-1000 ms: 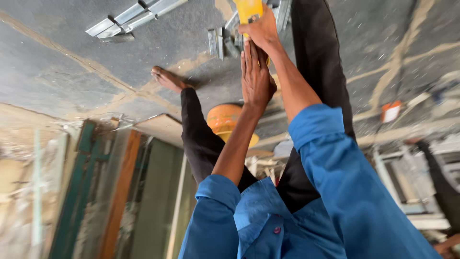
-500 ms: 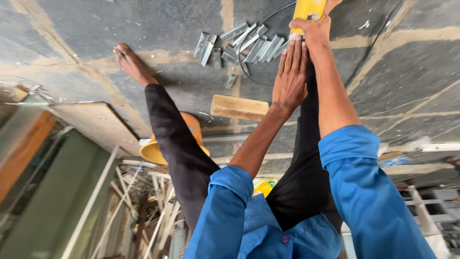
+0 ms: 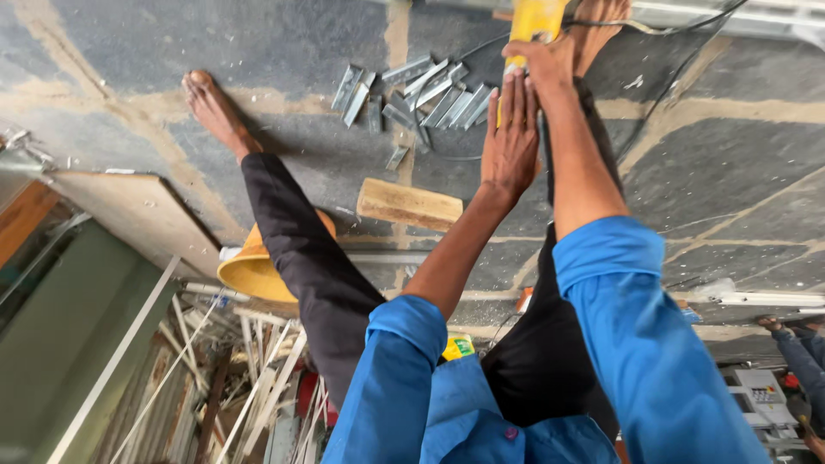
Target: The person uses an angle grinder to cut a long metal profile into short segments. They repeatedly position the profile, cut it, and set the cut pieces aside on the floor.
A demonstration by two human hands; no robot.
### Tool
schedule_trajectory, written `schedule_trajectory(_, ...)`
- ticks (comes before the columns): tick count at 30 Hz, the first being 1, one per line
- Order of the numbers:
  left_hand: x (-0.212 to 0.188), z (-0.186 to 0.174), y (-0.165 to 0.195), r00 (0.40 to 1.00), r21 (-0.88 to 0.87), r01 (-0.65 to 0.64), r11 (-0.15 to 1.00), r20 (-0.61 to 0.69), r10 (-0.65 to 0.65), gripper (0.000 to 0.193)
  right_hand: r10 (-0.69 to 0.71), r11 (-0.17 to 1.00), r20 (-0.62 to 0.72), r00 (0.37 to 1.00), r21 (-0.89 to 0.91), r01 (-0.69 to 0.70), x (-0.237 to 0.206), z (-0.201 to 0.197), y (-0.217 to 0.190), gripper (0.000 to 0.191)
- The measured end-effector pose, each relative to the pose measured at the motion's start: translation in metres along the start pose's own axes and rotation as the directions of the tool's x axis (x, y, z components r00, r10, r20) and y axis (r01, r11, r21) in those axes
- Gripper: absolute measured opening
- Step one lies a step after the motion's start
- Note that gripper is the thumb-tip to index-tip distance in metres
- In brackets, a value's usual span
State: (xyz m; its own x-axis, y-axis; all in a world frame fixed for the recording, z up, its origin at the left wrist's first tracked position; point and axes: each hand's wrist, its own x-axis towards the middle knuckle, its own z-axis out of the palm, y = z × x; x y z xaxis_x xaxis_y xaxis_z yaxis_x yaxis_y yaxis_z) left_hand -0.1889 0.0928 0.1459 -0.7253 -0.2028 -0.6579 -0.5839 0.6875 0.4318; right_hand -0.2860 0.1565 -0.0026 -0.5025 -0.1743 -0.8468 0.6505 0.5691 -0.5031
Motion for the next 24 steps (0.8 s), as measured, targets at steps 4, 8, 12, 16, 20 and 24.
schedule_trajectory(4, 0.0, 0.006, 0.002, 0.998, 0.013, -0.005, 1.0, 0.062, 0.005, 0.089, 0.102, 0.994, -0.017, 0.995, -0.022, -0.103, -0.008, -0.002, -0.013, 0.01)
schedule_trajectory(8, 0.006, 0.006, 0.002, 0.996, 0.002, 0.006, 1.0, 0.086, -0.006, 0.091, 0.027, 0.999, 0.032, 0.999, -0.021, -0.027, -0.015, 0.004, -0.032, 0.015)
schedule_trajectory(12, 0.003, 0.007, -0.002, 0.997, 0.01, -0.005, 1.0, 0.073, 0.004, 0.089, 0.077, 0.997, 0.016, 0.997, 0.029, -0.077, -0.019, 0.007, -0.034, 0.015)
schedule_trajectory(16, -0.002, 0.008, -0.005, 0.999, 0.027, -0.043, 0.999, 0.026, 0.043, 0.089, 0.089, 0.993, -0.009, 0.996, 0.085, -0.088, -0.021, -0.001, -0.027, 0.013)
schedule_trajectory(20, -0.012, 0.002, -0.012, 0.986, -0.184, -0.124, 0.975, -0.131, 0.1, 0.078, 0.144, 0.956, -0.018, 0.989, 0.262, -0.134, -0.04, -0.01, -0.034, 0.024)
schedule_trajectory(24, -0.031, 0.0, -0.047, 0.899, -0.62, -0.118, 0.776, -0.399, -0.182, 0.064, 0.161, 0.873, 0.002, 0.987, 0.466, -0.144, -0.096, -0.029, -0.06, 0.037)
